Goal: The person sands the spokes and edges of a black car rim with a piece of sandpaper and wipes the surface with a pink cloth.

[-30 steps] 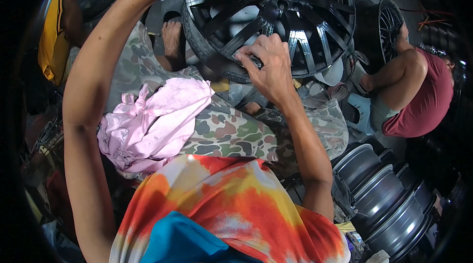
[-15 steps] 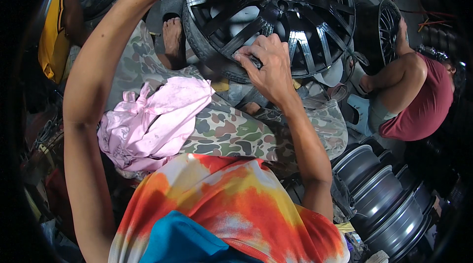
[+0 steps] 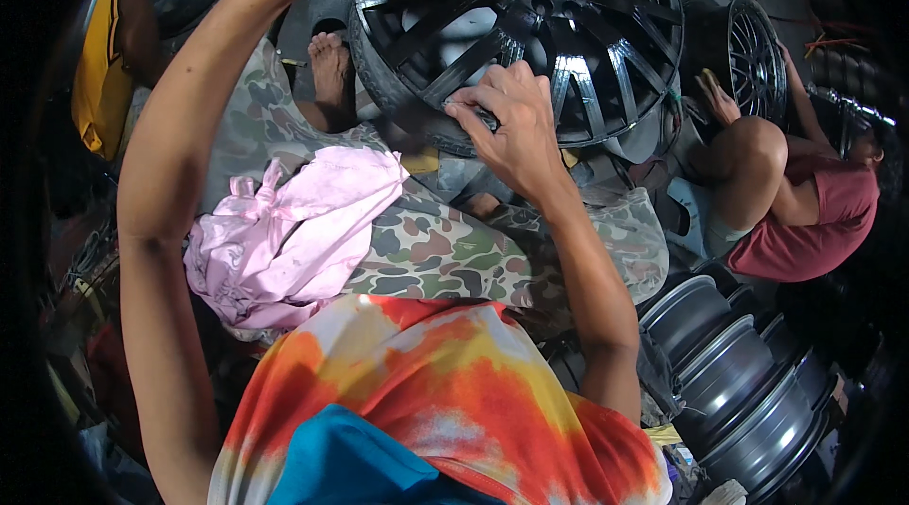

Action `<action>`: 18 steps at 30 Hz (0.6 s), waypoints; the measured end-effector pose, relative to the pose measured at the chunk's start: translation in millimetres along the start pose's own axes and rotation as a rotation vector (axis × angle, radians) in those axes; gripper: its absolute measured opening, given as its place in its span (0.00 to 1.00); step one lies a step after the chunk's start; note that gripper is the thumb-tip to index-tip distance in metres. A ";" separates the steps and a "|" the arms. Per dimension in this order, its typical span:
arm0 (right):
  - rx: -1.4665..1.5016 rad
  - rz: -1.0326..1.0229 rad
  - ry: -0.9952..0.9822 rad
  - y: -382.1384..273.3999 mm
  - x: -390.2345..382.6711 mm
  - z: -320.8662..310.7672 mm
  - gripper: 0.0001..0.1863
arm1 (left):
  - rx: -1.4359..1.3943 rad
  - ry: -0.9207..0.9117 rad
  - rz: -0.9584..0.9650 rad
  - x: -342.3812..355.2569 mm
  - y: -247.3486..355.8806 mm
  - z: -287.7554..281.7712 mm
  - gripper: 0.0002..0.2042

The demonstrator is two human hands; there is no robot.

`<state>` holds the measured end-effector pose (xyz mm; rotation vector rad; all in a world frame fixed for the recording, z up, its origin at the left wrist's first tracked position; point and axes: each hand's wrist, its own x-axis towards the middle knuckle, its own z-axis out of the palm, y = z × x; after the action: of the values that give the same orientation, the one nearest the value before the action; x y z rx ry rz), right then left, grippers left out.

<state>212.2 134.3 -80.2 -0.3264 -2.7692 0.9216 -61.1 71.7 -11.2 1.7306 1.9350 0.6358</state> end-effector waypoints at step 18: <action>0.000 0.004 -0.010 -1.1 4.9 0.1 0.07 | -0.014 -0.020 -0.035 -3.9 7.9 -6.9 0.11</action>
<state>207.3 134.8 -79.0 -0.3283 -2.7787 0.9268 -58.8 68.3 -0.7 1.6851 1.9379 0.6153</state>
